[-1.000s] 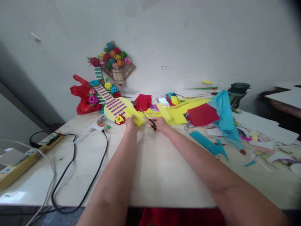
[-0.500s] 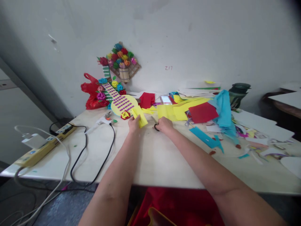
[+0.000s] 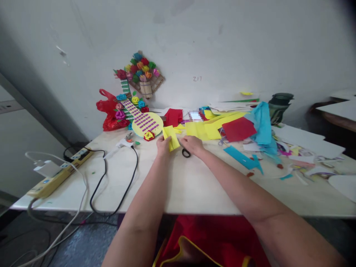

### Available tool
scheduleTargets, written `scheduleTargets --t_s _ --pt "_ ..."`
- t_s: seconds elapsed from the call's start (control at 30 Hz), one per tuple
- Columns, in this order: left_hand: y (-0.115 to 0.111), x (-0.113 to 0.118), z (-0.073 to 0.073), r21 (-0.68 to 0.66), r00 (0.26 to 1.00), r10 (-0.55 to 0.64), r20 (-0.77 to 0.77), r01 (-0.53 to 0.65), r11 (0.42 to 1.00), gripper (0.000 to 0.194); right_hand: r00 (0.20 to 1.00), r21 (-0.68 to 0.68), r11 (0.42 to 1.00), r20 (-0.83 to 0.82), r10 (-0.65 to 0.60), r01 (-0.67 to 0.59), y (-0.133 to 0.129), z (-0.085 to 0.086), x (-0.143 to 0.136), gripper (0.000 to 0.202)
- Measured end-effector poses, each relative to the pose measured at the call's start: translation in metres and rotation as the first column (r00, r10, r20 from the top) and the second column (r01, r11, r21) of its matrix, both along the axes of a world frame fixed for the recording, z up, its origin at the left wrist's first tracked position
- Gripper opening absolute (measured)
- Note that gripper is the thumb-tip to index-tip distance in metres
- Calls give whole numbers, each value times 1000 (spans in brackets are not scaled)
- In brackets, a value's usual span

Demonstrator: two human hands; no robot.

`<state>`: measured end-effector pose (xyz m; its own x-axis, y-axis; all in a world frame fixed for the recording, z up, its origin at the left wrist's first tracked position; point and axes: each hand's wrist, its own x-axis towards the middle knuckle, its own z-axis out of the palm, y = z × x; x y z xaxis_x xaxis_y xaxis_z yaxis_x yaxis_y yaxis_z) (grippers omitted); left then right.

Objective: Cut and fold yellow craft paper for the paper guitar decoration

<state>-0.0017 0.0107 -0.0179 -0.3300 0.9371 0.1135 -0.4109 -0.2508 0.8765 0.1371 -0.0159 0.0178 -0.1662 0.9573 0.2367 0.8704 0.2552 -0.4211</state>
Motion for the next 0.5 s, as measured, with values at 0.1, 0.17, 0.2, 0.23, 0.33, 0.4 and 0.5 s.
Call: scheduleTargets --t_s 0.1,0.17,0.2,0.23,0.33,0.4,0.5 --pt "-1 4 1 56 995 -97 -39 99 994 33 991 -24 1000 -137 7 -10 0 -3 -5 44" --pt "-3 6 2 87 986 -148 -73 155 984 34 977 -46 999 -214 8 -18 2 -7 -8 39" --pt "-4 8 3 99 982 -165 -89 174 980 34 969 -47 999 -247 -2 -10 3 -10 -9 36" --pt "-5 8 4 106 979 -175 -103 186 977 34 962 -40 999 -274 -18 7 4 -13 -10 33" --pt "-5 8 4 44 973 -179 -147 187 981 31 947 7 998 -318 -50 55 6 -19 -12 28" --pt "-4 7 2 -55 968 -171 -183 164 985 30 945 46 996 -322 -55 73 4 -21 -13 27" --pt "-1 5 -1 -161 964 -136 -230 100 982 34 949 85 991 -307 -73 103 0 -21 -13 25"
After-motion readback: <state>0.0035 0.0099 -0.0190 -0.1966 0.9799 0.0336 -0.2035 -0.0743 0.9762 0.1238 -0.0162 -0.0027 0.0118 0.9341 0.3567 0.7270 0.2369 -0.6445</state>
